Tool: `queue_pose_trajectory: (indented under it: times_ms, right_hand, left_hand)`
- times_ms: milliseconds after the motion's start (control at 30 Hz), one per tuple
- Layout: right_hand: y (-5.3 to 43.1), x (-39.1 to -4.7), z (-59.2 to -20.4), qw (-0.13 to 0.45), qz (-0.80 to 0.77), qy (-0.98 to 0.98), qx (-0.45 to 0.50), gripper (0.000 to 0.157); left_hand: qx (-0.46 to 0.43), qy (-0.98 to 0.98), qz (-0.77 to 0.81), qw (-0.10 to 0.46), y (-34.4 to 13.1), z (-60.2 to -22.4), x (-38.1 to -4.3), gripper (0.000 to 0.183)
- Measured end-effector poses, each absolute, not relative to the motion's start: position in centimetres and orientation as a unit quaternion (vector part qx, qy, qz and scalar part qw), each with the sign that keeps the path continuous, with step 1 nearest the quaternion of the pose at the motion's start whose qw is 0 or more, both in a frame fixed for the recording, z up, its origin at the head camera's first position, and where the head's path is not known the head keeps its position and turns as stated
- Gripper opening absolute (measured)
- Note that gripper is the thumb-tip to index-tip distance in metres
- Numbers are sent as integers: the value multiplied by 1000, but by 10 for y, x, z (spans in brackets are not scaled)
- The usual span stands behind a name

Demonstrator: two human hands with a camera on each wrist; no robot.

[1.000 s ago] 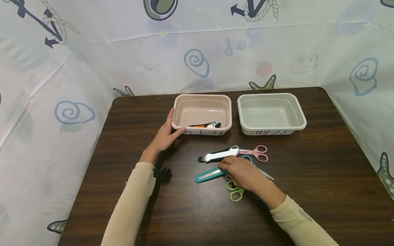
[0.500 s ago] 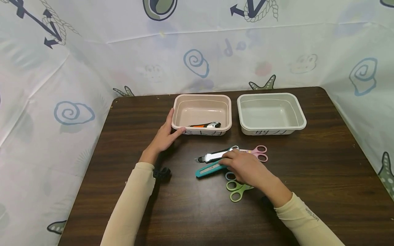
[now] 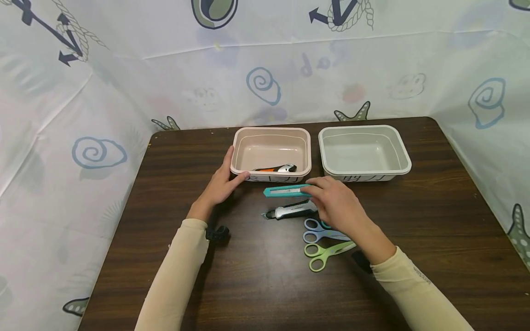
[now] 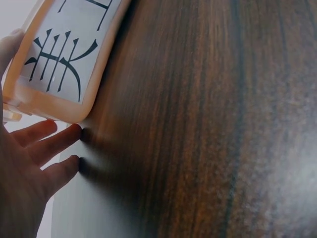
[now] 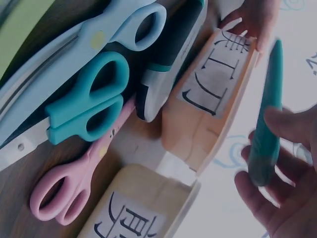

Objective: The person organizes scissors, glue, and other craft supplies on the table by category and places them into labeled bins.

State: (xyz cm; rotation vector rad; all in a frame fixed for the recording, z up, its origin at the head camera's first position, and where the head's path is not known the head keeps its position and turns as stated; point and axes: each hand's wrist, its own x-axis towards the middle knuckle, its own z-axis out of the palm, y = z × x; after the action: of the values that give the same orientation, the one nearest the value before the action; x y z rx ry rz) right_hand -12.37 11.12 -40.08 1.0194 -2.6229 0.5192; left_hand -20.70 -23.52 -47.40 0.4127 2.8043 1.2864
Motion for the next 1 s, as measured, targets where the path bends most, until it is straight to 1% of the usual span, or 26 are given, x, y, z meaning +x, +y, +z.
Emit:
queue_pose_trajectory:
  times_ms: [133,333,633,833,1000]
  right_hand:
    - [104,-131,-404,166,231,-905,315,30]
    - [92,-143,-408,166,246,-914,276,32]
    - [75,-159,-410,135,203,-936,255,30]
    - [66,-170,-409,132,165,-939,270,33]
    - [57,-178,-408,97,128,-943,291,38]
  left_hand:
    - [133,900,415,15,-235,-473,-206,90]
    - [132,902,411,18,-235,-471,-207,90]
    - [132,904,407,13,-235,-475,-207,90]
    - [131,903,410,8,-235,-475,-208,90]
    - [134,901,412,10,-235,-476,-208,90]
